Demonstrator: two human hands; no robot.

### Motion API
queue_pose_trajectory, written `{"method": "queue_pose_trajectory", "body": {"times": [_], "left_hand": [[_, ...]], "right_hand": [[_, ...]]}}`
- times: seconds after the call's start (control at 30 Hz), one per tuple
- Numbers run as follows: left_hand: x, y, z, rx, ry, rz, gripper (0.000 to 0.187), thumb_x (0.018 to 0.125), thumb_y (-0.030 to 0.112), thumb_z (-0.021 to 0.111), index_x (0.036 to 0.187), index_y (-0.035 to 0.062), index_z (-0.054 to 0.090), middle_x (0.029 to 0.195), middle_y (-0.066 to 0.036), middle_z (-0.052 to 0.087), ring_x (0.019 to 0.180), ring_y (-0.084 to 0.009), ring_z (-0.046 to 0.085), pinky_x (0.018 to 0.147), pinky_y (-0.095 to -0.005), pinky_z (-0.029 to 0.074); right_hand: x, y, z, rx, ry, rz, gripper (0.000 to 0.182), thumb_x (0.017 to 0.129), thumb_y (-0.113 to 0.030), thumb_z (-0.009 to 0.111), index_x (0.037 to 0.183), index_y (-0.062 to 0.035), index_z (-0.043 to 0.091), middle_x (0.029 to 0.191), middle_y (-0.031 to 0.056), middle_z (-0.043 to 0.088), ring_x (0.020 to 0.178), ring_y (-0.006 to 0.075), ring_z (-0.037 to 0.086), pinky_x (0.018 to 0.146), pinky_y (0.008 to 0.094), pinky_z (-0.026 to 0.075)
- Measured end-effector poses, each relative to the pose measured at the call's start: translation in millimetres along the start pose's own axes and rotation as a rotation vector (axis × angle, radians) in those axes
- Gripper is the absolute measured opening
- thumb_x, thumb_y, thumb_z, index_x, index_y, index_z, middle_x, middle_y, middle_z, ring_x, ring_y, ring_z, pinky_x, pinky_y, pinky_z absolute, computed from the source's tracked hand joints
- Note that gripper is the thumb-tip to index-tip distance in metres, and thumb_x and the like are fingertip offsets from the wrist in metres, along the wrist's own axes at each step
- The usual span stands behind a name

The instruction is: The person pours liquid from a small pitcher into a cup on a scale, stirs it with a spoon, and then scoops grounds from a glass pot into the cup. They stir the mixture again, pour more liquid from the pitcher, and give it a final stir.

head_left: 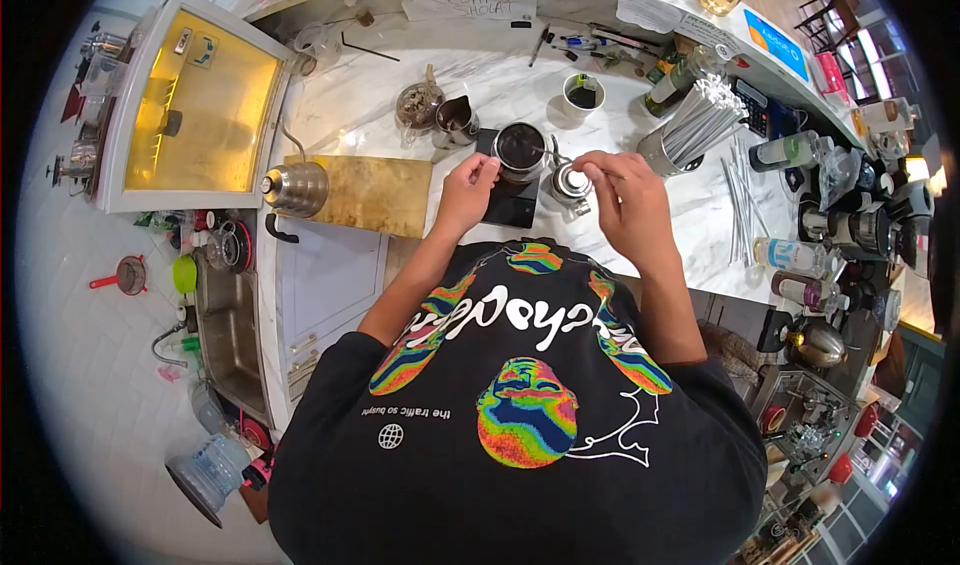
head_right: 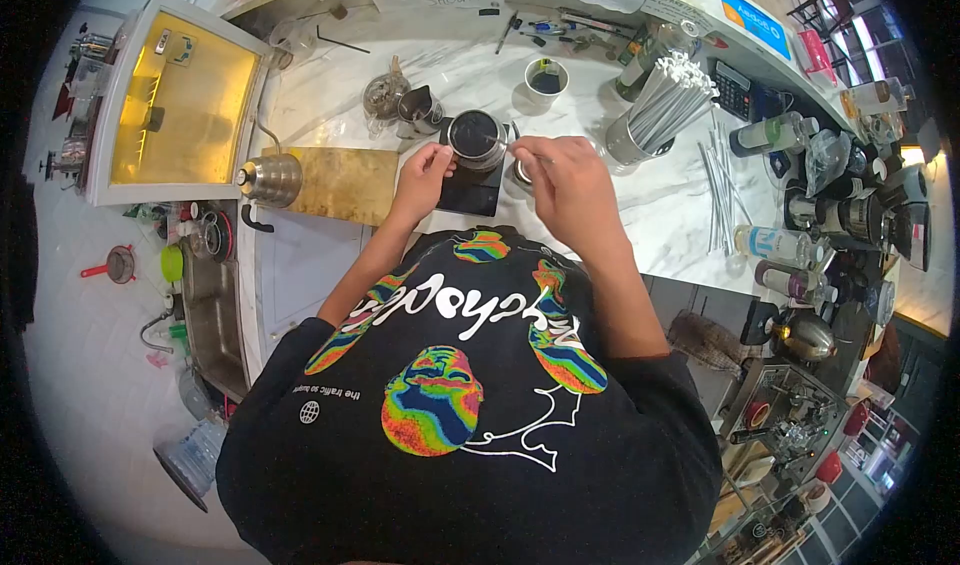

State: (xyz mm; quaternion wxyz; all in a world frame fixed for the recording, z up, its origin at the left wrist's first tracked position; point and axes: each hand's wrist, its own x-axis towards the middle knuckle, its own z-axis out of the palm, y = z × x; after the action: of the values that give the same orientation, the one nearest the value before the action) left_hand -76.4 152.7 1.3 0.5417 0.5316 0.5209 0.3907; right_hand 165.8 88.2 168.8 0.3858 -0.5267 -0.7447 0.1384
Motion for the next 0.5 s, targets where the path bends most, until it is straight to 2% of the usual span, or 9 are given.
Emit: {"method": "queue_pose_trajectory", "body": {"times": [0.1, 0.3, 0.4, 0.5], "left_hand": [[-1, 2, -2, 0.043, -0.002, -0.02, 0.03, 0.105, 0.028, 0.062, 0.094, 0.0007, 0.067, 0.079, -0.001, 0.066, 0.074, -0.008, 0.06, 0.071, -0.0259, 0.05], [-2, 2, 2, -0.01, 0.001, -0.013, 0.03, 0.105, 0.028, 0.062, 0.095, 0.0011, 0.067, 0.08, 0.0, 0.066, 0.075, -0.0073, 0.059, 0.071, -0.0257, 0.049], [0, 3, 0, 0.002, -0.002, -0.013, 0.03, 0.105, 0.029, 0.063, 0.095, 0.0014, 0.068, 0.08, 0.0, 0.065, 0.075, -0.0074, 0.059, 0.072, -0.0257, 0.049], [0, 4, -1, 0.024, -0.012, -0.03, 0.03, 0.105, 0.029, 0.062, 0.094, 0.0014, 0.068, 0.079, 0.0, 0.065, 0.075, -0.0076, 0.059, 0.072, -0.0258, 0.05]], "right_hand": [[-2, 4, -4, 0.033, 0.073, -0.002, 0.007, 0.095, -0.006, 0.067, 0.1, -0.0042, 0.071, 0.087, 0.0108, 0.073, 0.08, 0.0313, 0.067, 0.079, 0.0418, 0.049], [-5, 2, 3, 0.043, 0.014, -0.016, 0.008, 0.095, -0.006, 0.068, 0.102, -0.003, 0.071, 0.092, 0.0111, 0.074, 0.084, 0.0325, 0.068, 0.081, 0.0427, 0.05], [-5, 4, 1, 0.033, 0.084, 0.004, 0.008, 0.096, -0.007, 0.067, 0.102, -0.0041, 0.071, 0.092, 0.0104, 0.074, 0.083, 0.0331, 0.066, 0.08, 0.0429, 0.05], [-9, 1, -7, -0.015, 0.038, 0.002, 0.01, 0.1, -0.007, 0.064, 0.101, -0.0027, 0.073, 0.095, 0.0095, 0.076, 0.084, 0.03, 0.067, 0.076, 0.0383, 0.052]]}}
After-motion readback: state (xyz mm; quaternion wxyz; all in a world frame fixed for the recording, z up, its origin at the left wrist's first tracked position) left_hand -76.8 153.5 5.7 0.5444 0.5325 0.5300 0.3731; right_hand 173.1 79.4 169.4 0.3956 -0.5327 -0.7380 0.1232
